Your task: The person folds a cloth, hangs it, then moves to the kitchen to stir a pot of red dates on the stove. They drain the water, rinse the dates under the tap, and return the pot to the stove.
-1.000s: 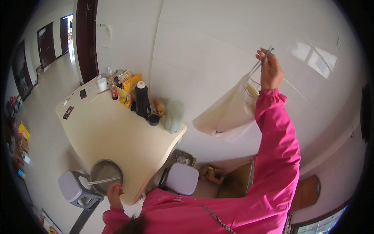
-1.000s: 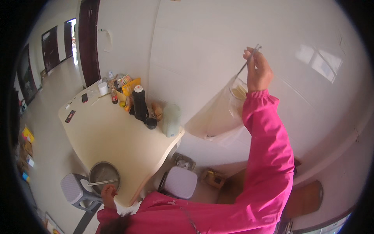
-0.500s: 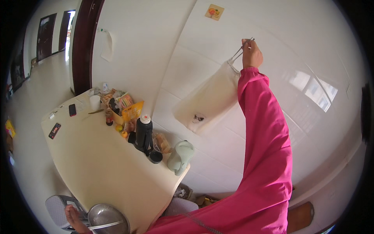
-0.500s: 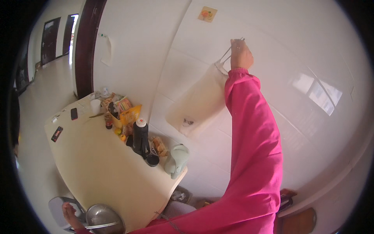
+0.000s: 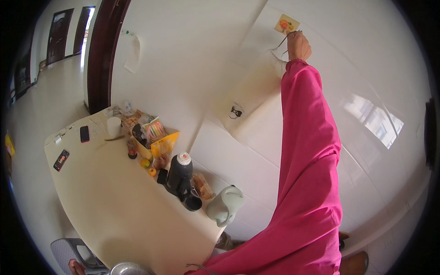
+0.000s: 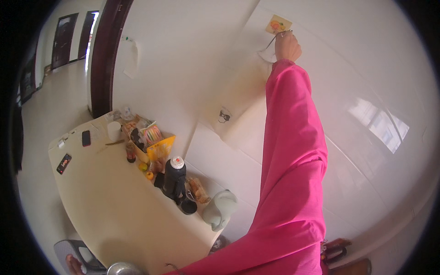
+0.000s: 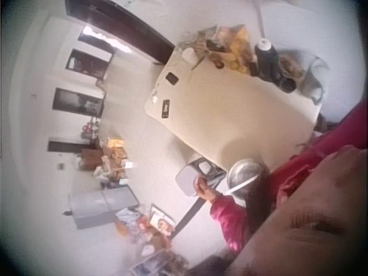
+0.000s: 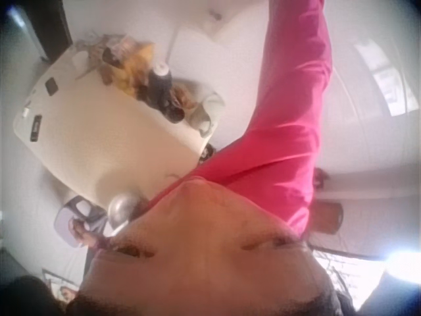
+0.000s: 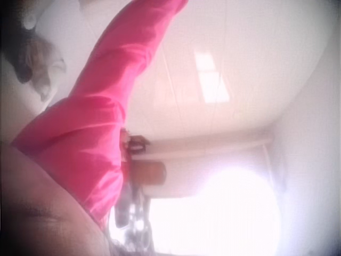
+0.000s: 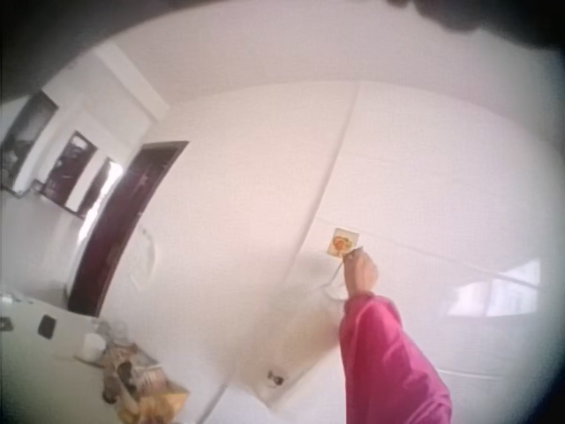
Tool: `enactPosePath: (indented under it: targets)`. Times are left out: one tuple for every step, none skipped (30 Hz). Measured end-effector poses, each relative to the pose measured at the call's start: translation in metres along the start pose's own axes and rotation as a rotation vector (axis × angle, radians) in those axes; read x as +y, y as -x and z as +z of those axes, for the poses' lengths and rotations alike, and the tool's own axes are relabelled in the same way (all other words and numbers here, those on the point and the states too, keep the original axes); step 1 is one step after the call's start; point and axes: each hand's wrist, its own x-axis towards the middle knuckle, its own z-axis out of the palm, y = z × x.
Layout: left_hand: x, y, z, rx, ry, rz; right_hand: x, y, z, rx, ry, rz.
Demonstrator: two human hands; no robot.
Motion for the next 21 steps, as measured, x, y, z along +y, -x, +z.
enactPosePath:
  targets:
    - [0.000,-0.002,0.003,0.019,-0.004,-0.028,-0.004,-0.002,0.009,-0.010,0.013,0.004]
    - [0.002,-0.004,0.005,0.023,-0.030,-0.027,-0.008,-0.006,0.016,-0.005,0.042,0.003]
    - [0.002,-0.006,0.009,0.025,-0.043,-0.021,-0.012,-0.012,0.023,-0.005,0.075,0.008]
    - [0.005,-0.008,0.012,0.023,-0.063,-0.009,-0.013,-0.016,0.029,-0.012,0.101,0.003]
    - [0.005,-0.010,0.016,0.019,-0.072,-0.002,-0.013,-0.021,0.033,-0.021,0.119,0.015]
    - [0.007,-0.011,0.020,0.020,-0.083,0.002,-0.013,-0.025,0.039,-0.036,0.129,0.017]
    - [0.008,-0.013,0.023,0.019,-0.090,0.007,-0.012,-0.029,0.043,-0.052,0.139,0.018]
    - [0.009,-0.014,0.026,0.018,-0.100,0.015,-0.011,-0.030,0.048,-0.025,0.155,0.006]
    - [0.010,-0.013,0.028,0.019,-0.107,0.019,-0.010,-0.032,0.053,-0.014,0.181,-0.035]
    - [0.011,-0.013,0.029,0.020,-0.118,0.024,-0.010,-0.033,0.060,-0.016,0.213,-0.057]
    - [0.011,-0.011,0.029,0.022,-0.133,0.028,-0.010,-0.033,0.066,-0.021,0.240,-0.079]
    - [0.012,-0.010,0.028,0.021,-0.145,0.031,-0.010,-0.032,0.072,0.006,0.248,-0.077]
    - [0.011,-0.007,0.027,0.024,-0.168,0.032,-0.009,-0.032,0.077,0.026,0.253,-0.075]
    - [0.011,-0.006,0.025,0.027,-0.189,0.032,-0.008,-0.031,0.081,0.039,0.244,-0.092]
    - [0.010,-0.004,0.023,0.027,-0.207,0.029,-0.008,-0.031,0.084,0.064,0.305,-0.093]
    - [0.009,-0.002,0.021,0.031,-0.221,0.032,-0.008,-0.032,0.086,0.074,0.281,-0.095]
    - [0.006,-0.001,0.021,0.027,-0.239,0.041,-0.010,-0.034,0.088,0.025,0.294,-0.054]
    - [0.005,0.001,0.019,0.023,-0.226,0.070,-0.010,-0.035,0.088,-0.048,0.321,-0.051]
    - [0.003,0.002,0.019,0.019,-0.214,0.098,-0.012,-0.037,0.088,-0.048,0.285,-0.062]
    - [0.003,0.004,0.018,0.027,-0.229,0.097,-0.013,-0.037,0.087,-0.048,0.269,-0.039]
    - [0.003,0.006,0.018,0.052,-0.211,0.085,-0.013,-0.037,0.087,-0.037,0.259,-0.036]
